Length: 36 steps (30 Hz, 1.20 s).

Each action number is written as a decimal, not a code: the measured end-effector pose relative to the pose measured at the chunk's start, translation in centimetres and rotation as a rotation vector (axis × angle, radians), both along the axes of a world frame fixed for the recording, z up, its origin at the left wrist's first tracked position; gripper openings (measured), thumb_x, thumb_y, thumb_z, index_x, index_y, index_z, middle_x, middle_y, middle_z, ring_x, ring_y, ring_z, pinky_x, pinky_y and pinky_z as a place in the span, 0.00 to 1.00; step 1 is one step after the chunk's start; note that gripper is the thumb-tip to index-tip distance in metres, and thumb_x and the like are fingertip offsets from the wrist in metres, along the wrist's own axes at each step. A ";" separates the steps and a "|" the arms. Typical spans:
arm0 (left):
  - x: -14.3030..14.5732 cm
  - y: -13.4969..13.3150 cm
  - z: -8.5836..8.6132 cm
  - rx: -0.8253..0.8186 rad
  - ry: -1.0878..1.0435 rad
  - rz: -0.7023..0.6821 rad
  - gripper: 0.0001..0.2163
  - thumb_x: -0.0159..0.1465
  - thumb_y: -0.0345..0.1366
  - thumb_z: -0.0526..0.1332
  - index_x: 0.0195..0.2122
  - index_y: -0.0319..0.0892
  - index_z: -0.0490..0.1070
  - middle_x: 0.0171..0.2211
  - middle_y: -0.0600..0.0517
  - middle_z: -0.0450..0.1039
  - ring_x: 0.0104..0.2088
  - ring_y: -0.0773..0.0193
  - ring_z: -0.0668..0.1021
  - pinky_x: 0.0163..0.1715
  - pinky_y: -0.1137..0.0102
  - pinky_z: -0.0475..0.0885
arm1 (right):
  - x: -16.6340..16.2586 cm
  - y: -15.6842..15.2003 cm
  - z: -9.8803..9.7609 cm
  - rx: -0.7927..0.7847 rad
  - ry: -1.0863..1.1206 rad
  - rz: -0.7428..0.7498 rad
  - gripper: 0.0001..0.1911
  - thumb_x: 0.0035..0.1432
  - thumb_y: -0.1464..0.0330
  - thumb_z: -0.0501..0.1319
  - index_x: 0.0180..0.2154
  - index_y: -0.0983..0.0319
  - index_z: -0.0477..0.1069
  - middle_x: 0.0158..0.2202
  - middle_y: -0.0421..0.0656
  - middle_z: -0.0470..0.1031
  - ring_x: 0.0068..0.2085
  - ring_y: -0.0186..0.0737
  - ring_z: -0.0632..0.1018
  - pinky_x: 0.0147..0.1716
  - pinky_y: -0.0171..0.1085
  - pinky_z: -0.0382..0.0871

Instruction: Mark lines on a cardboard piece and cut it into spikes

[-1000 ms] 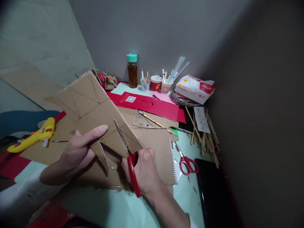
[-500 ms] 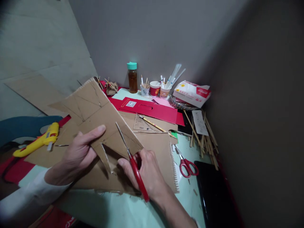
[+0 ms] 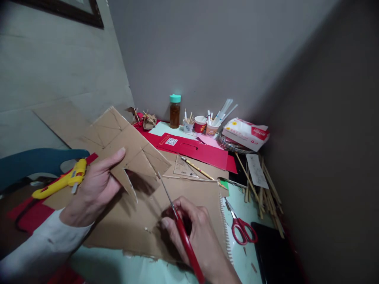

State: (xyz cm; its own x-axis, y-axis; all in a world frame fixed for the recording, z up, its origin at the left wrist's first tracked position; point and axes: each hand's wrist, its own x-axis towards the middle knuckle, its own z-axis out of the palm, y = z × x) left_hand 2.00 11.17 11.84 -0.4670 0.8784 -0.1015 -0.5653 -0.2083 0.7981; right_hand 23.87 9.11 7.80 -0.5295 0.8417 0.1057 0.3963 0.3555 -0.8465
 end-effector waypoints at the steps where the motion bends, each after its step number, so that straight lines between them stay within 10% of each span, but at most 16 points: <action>1: -0.1 0.1 0.0 0.003 -0.001 0.001 0.16 0.55 0.28 0.70 0.46 0.42 0.78 0.45 0.49 0.83 0.59 0.52 0.75 0.56 0.63 0.76 | 0.1 -0.1 0.2 0.003 0.015 -0.018 0.13 0.64 0.59 0.57 0.31 0.60 0.67 0.20 0.35 0.66 0.21 0.33 0.67 0.22 0.31 0.60; 7: -0.3 0.0 0.1 -0.102 -0.002 -0.164 0.15 0.49 0.29 0.72 0.39 0.42 0.80 0.41 0.46 0.84 0.51 0.46 0.81 0.50 0.58 0.80 | 1.0 0.0 0.8 -0.068 0.174 -0.194 0.15 0.64 0.55 0.59 0.37 0.60 0.69 0.21 0.34 0.66 0.19 0.33 0.68 0.19 0.32 0.62; 12: 0.4 -1.0 -0.8 -0.209 0.056 -0.474 0.21 0.46 0.30 0.74 0.44 0.42 0.80 0.42 0.43 0.84 0.46 0.40 0.83 0.45 0.52 0.81 | 0.7 0.1 0.9 -0.222 0.304 -0.104 0.13 0.60 0.59 0.64 0.42 0.60 0.69 0.28 0.38 0.73 0.25 0.34 0.74 0.25 0.32 0.69; 17: 1.0 -1.1 -1.3 -0.226 0.076 -0.505 0.21 0.51 0.33 0.73 0.48 0.40 0.78 0.42 0.41 0.83 0.45 0.42 0.83 0.47 0.52 0.80 | -0.1 -0.4 0.8 -0.322 0.355 -0.064 0.11 0.59 0.63 0.65 0.40 0.61 0.67 0.28 0.36 0.70 0.25 0.31 0.73 0.24 0.29 0.69; 26: 2.7 -2.2 -2.5 -0.206 0.215 -0.751 0.08 0.55 0.36 0.73 0.26 0.40 0.76 0.25 0.50 0.77 0.26 0.58 0.82 0.31 0.63 0.83 | -0.2 0.4 -0.6 -0.217 0.441 -0.302 0.12 0.60 0.61 0.65 0.41 0.58 0.67 0.31 0.37 0.74 0.24 0.33 0.77 0.25 0.32 0.76; 36: 1.6 -1.5 -1.6 -0.152 0.143 -0.353 0.10 0.52 0.27 0.75 0.28 0.41 0.73 0.26 0.58 0.73 0.26 0.69 0.77 0.29 0.73 0.82 | 0.8 0.8 1.1 -0.052 0.136 -0.252 0.13 0.59 0.58 0.62 0.38 0.61 0.71 0.24 0.37 0.72 0.24 0.36 0.72 0.24 0.33 0.66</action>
State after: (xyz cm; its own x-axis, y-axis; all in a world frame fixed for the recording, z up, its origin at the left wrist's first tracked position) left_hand 3.59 9.71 10.24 -0.1586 0.9672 -0.1984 -0.4616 0.1050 0.8808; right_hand 24.70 9.92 8.89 -0.2873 0.9509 0.1149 0.3479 0.2154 -0.9125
